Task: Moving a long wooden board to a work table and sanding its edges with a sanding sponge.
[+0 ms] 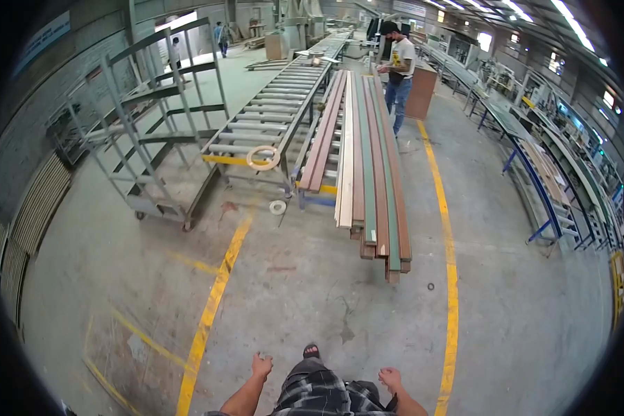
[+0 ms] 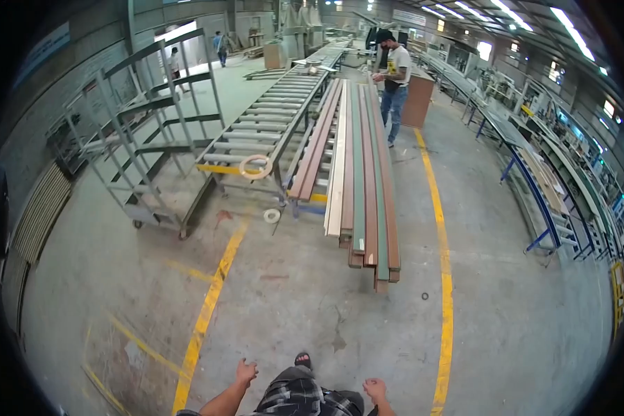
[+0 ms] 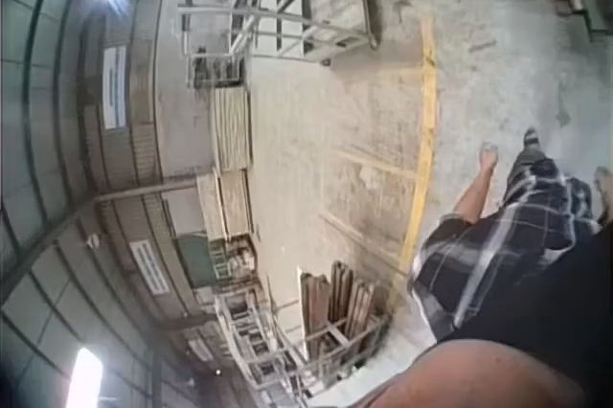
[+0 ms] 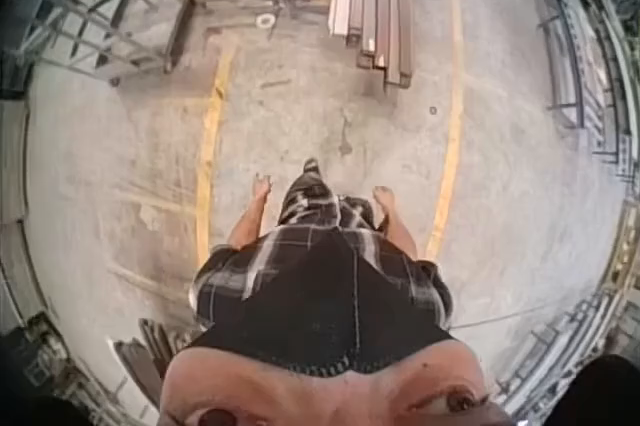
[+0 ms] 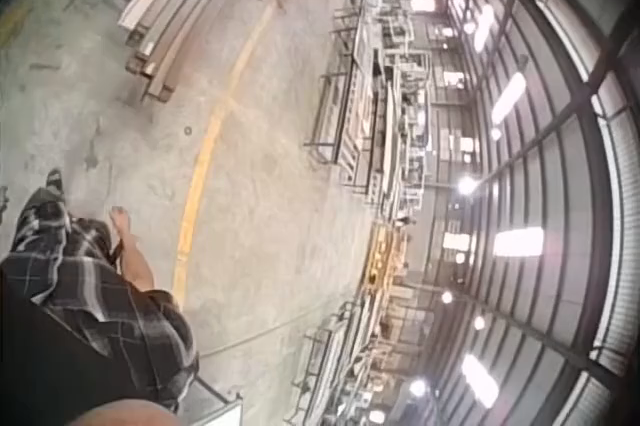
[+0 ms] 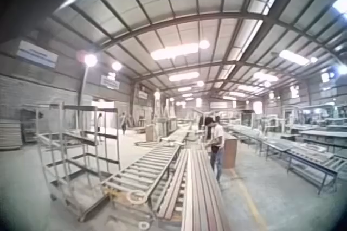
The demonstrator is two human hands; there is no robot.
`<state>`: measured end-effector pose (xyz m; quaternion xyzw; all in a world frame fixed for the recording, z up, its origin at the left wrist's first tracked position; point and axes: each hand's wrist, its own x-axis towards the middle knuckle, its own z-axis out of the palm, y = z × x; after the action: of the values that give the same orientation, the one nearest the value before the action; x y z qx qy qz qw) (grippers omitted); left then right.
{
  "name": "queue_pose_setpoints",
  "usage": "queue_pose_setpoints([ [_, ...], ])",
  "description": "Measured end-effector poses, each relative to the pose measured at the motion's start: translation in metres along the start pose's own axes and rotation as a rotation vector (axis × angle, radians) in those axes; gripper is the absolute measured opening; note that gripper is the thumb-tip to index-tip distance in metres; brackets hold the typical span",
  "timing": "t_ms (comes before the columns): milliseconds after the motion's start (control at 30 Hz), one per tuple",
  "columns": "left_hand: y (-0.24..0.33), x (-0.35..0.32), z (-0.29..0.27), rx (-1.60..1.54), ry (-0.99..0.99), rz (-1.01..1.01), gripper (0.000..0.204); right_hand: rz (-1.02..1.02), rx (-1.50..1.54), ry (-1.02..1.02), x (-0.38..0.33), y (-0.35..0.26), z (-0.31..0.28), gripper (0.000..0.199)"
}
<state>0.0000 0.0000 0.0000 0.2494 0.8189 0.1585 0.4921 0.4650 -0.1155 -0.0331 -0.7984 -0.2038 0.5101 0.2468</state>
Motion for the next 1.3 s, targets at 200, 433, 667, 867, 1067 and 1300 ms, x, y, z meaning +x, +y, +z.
queue_pose_setpoints([
  [200,0.132,0.054,-0.029,-0.326,0.046,0.26,0.067,-0.348,0.141,0.038,0.066,-0.178,0.028,0.024],
  [433,0.084,0.108,-0.018,-0.119,0.256,0.082,0.07,-0.442,0.361,-0.111,0.077,-0.289,0.038,0.019],
  [667,0.127,0.021,0.047,-0.206,0.164,-0.207,0.068,-0.477,0.113,-0.146,0.171,-0.331,0.019,0.02],
  [867,0.232,0.007,0.073,-0.428,0.156,-0.066,0.066,-0.534,0.1,-0.196,0.209,-0.418,-0.011,0.019],
  [1067,0.292,0.007,0.091,-0.454,0.15,0.043,0.066,-0.486,0.199,-0.227,0.254,-0.452,-0.031,0.02],
  [1300,0.284,0.028,0.074,-0.372,0.1,-0.163,0.062,-0.412,0.03,-0.117,0.287,-0.459,-0.008,0.016],
])
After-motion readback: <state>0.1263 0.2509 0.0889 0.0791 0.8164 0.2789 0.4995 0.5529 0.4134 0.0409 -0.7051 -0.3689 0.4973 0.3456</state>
